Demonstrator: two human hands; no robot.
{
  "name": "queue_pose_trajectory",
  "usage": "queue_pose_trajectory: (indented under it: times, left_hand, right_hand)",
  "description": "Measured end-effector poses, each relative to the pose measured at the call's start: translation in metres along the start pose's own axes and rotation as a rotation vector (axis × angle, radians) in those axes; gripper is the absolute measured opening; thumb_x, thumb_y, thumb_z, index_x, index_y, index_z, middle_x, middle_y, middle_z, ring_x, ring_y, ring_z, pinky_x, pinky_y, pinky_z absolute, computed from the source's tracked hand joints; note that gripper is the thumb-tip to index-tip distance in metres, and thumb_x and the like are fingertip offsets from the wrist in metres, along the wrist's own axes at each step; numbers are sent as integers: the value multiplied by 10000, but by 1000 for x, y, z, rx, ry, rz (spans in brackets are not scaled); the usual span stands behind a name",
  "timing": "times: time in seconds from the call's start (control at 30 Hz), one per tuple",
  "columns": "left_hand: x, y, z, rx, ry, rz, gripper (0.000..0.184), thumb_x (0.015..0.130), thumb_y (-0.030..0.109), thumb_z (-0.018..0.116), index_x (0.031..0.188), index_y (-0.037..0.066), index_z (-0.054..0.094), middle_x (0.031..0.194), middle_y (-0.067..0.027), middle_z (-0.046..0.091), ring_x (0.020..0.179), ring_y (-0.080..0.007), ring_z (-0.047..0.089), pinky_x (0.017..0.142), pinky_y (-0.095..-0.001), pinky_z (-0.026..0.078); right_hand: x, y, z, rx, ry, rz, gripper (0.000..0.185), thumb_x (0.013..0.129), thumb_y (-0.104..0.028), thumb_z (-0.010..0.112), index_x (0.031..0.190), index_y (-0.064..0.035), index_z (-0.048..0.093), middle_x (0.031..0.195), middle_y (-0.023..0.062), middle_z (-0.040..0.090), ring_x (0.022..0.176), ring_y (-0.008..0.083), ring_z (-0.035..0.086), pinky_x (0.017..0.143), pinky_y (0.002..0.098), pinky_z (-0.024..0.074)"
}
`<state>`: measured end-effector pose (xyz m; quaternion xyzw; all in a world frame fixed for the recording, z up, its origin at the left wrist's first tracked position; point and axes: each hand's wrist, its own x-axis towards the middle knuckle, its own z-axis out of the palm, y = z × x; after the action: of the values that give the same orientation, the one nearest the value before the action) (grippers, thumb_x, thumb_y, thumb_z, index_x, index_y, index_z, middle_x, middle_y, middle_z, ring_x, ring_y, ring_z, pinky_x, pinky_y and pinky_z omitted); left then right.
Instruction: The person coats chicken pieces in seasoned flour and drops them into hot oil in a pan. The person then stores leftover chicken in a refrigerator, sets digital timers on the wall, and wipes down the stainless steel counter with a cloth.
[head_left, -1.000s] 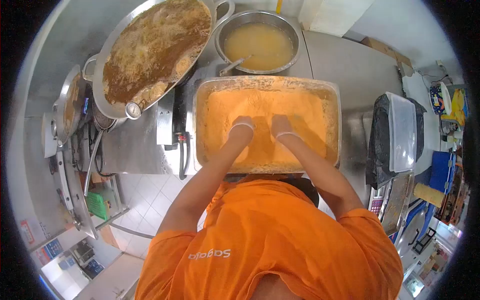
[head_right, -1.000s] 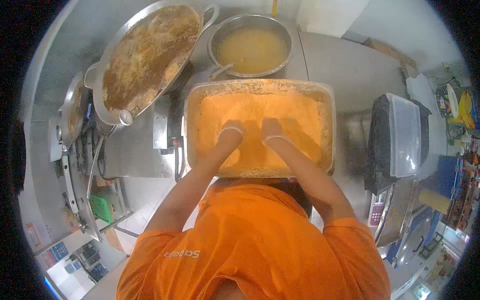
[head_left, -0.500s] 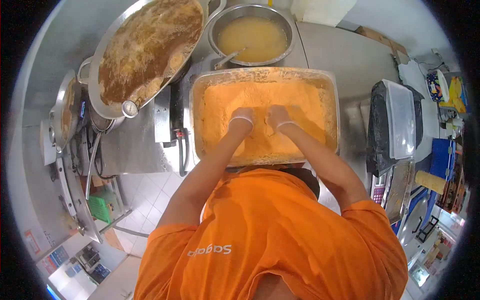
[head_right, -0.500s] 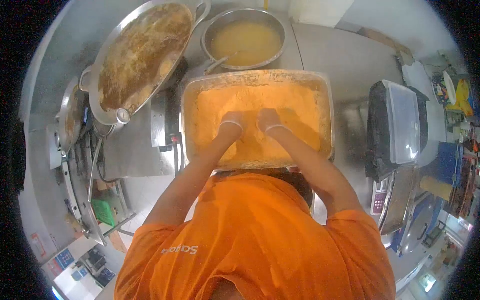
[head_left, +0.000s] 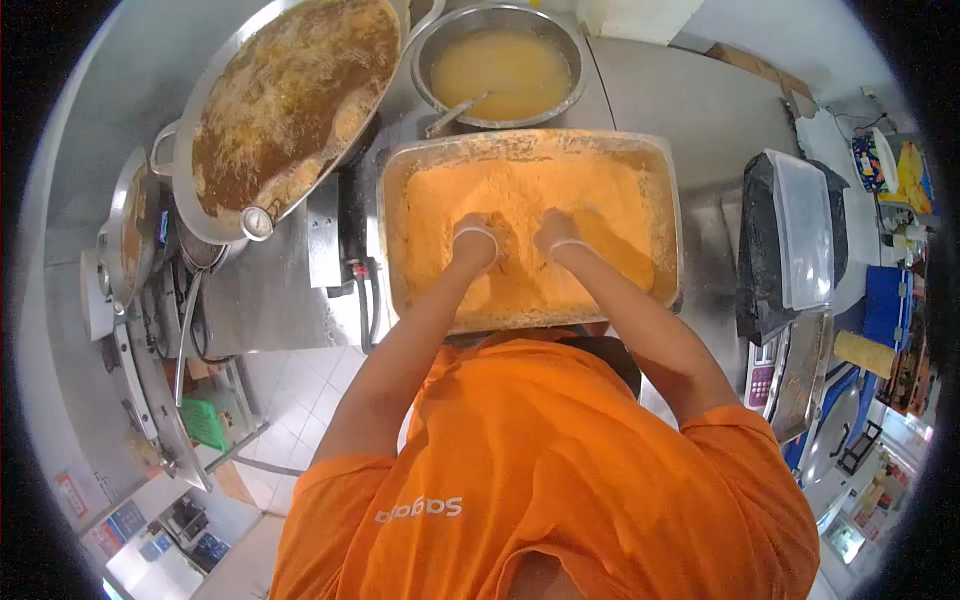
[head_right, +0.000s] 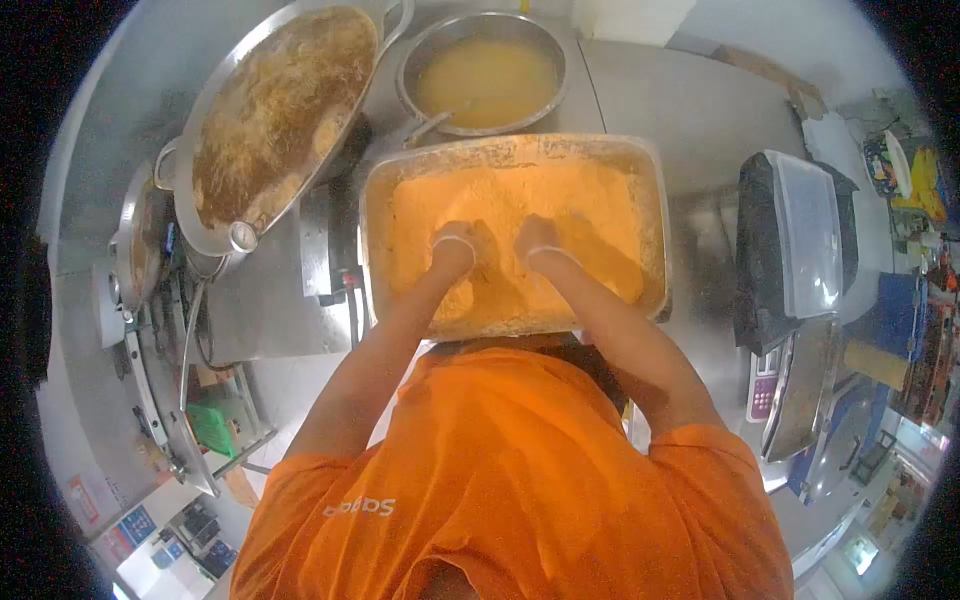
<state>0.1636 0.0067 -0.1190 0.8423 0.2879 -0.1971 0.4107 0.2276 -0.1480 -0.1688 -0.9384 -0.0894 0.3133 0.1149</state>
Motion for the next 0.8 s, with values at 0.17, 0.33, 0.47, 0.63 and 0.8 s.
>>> queue_pose_trajectory:
  times: [0.17, 0.33, 0.47, 0.63, 0.8]
  left_hand:
    - [33, -38, 38, 463, 78, 278, 274, 823, 239, 688, 909, -19, 710, 931, -240, 704, 848, -390, 689, 744, -440, 557]
    - [32, -32, 26, 474, 45, 255, 315, 835, 280, 682, 911, -24, 713, 933, -253, 703, 897, -398, 691, 803, -451, 556]
    - [-37, 5, -4, 240, 109, -5, 441, 823, 345, 713, 1056, -28, 678, 992, -271, 700, 1007, -395, 684, 870, -430, 550]
    - [4, -39, 59, 147, 136, -97, 641, 794, 382, 748, 1268, 5, 538, 1105, -275, 673, 1102, -391, 651, 918, -435, 531]
    - [-14, -48, 25, 65, 296, 47, 527, 754, 294, 777, 1165, 11, 608, 1065, -244, 680, 1027, -388, 660, 884, -446, 532]
  right_hand:
    - [-19, -1, 19, 26, 150, -162, 212, 830, -191, 671, 884, 7, 727, 882, 266, 698, 872, 425, 693, 790, 464, 564]
    - [18, 17, 9, -136, -3, -242, 255, 833, -231, 675, 955, -13, 723, 977, 260, 702, 982, 432, 675, 867, 462, 542]
    - [2, 11, -20, 137, 126, -216, 390, 849, -250, 676, 1158, -15, 646, 1172, 268, 654, 1152, 413, 607, 971, 451, 492]
    - [22, -10, -18, 94, 11, -276, 482, 846, -234, 691, 1273, -36, 588, 1248, 238, 632, 1186, 406, 588, 986, 425, 487]
    - [2, 20, -59, 12, -289, -363, 476, 833, -167, 721, 1273, -42, 591, 1290, 210, 620, 1197, 382, 590, 980, 411, 498]
